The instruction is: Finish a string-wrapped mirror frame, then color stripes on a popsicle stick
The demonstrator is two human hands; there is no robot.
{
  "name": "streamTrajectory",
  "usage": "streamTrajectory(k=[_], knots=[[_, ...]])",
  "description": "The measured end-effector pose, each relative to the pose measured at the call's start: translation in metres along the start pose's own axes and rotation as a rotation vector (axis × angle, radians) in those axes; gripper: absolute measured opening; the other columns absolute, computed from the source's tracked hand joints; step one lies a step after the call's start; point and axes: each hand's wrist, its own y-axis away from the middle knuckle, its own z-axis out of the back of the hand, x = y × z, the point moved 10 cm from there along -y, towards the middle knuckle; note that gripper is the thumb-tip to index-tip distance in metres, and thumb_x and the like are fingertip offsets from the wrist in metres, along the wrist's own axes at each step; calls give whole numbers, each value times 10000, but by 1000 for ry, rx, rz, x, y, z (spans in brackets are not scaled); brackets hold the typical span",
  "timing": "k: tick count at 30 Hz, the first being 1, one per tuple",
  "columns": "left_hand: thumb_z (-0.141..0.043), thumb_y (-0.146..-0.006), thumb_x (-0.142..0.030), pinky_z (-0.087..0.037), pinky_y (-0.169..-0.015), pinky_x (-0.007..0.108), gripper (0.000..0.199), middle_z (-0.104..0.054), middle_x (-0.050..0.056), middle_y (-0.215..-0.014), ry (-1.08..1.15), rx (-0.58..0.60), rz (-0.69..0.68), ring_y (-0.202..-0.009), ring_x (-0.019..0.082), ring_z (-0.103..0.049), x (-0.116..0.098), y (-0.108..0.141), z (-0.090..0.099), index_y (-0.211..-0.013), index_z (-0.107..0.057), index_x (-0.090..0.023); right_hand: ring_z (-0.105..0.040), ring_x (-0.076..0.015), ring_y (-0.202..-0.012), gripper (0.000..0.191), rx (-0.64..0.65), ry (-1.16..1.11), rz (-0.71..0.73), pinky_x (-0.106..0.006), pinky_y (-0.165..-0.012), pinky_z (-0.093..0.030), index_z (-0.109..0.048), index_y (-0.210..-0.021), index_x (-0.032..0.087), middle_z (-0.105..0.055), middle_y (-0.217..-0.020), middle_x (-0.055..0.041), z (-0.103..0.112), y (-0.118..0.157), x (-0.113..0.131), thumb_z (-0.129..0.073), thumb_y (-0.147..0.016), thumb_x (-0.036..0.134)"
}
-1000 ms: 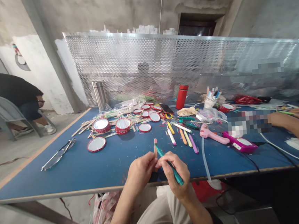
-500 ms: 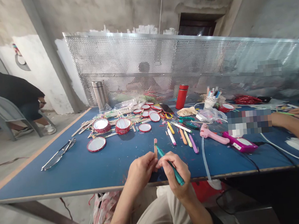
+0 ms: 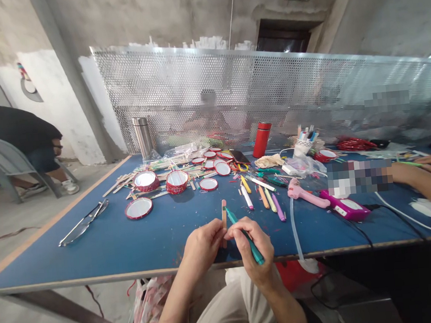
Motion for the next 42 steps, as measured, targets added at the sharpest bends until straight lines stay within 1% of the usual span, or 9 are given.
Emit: streamTrajectory(k=[4, 7, 11, 15, 23, 28, 33, 38, 42], knots=[[-374, -881, -318, -324, -557, 203, 265, -570, -35, -601, -2, 9, 8, -548, 110, -482, 1, 0, -1, -633, -379, -225, -589, -136, -690, 143, 21, -9, -5, -271, -657, -473, -564, -853, 204, -598, -737, -6, -2, 0, -1, -459, -918, 132], [-369, -885, -338, -326, -558, 204, 272, -563, -34, -604, -8, 21, 22, -553, 113, -483, 3, 0, -3, -638, -378, -226, -582, -135, -674, 151, 9, -16, -8, -269, -642, -474, -561, -843, 205, -587, -717, -3, -1, 0, 0, -452, -921, 135], [-365, -878, -342, -306, -547, 208, 276, -527, -41, -587, -19, 4, 20, -539, 110, -449, 2, 0, -1, -629, -375, -224, -590, -136, -698, 147, 3, 0, 5, -271, -659, -473, -570, -849, 202, -604, -743, -12, 0, -1, 3, -460, -917, 131], [-373, -867, -331, -299, -541, 211, 263, -505, -46, -578, -22, -7, 17, -532, 108, -428, 1, 1, 1, -627, -380, -223, -597, -141, -701, 146, 37, 20, -3, -272, -664, -478, -570, -838, 200, -607, -733, -13, -3, -2, 4, -462, -914, 136], [-380, -871, -305, -312, -545, 205, 261, -568, -40, -590, -10, -7, 16, -539, 103, -464, 3, 1, 0, -630, -426, -217, -590, -138, -687, 145, 22, 29, 6, -268, -650, -484, -568, -843, 199, -604, -731, -16, -1, -2, 6, -459, -914, 135], [-384, -880, -321, -329, -550, 199, 271, -575, -36, -600, -8, -3, 19, -549, 108, -491, 4, 1, -1, -629, -403, -221, -594, -140, -678, 142, 28, 15, -18, -267, -646, -483, -562, -840, 203, -599, -725, -11, -2, -1, 3, -458, -918, 147], [-372, -878, -322, -309, -545, 202, 267, -539, -42, -590, -20, -5, 15, -538, 108, -459, 4, 1, -1, -630, -380, -224, -592, -142, -698, 145, 20, 15, 12, -272, -667, -479, -565, -848, 203, -602, -736, -13, -2, -2, 5, -462, -910, 122], [-369, -876, -329, -293, -546, 208, 264, -505, -44, -585, -23, 5, 12, -542, 112, -432, 2, 1, -1, -634, -361, -224, -589, -139, -686, 142, 24, -16, 20, -268, -656, -478, -560, -858, 208, -602, -730, -5, -2, -2, 6, -464, -906, 115], [-364, -872, -324, -297, -551, 208, 250, -502, -42, -593, -13, 4, 14, -546, 113, -426, 1, 0, 0, -642, -367, -225, -594, -143, -733, 135, 42, 9, 7, -275, -690, -481, -569, -875, 202, -605, -765, -20, -3, -2, 5, -470, -908, 117]])
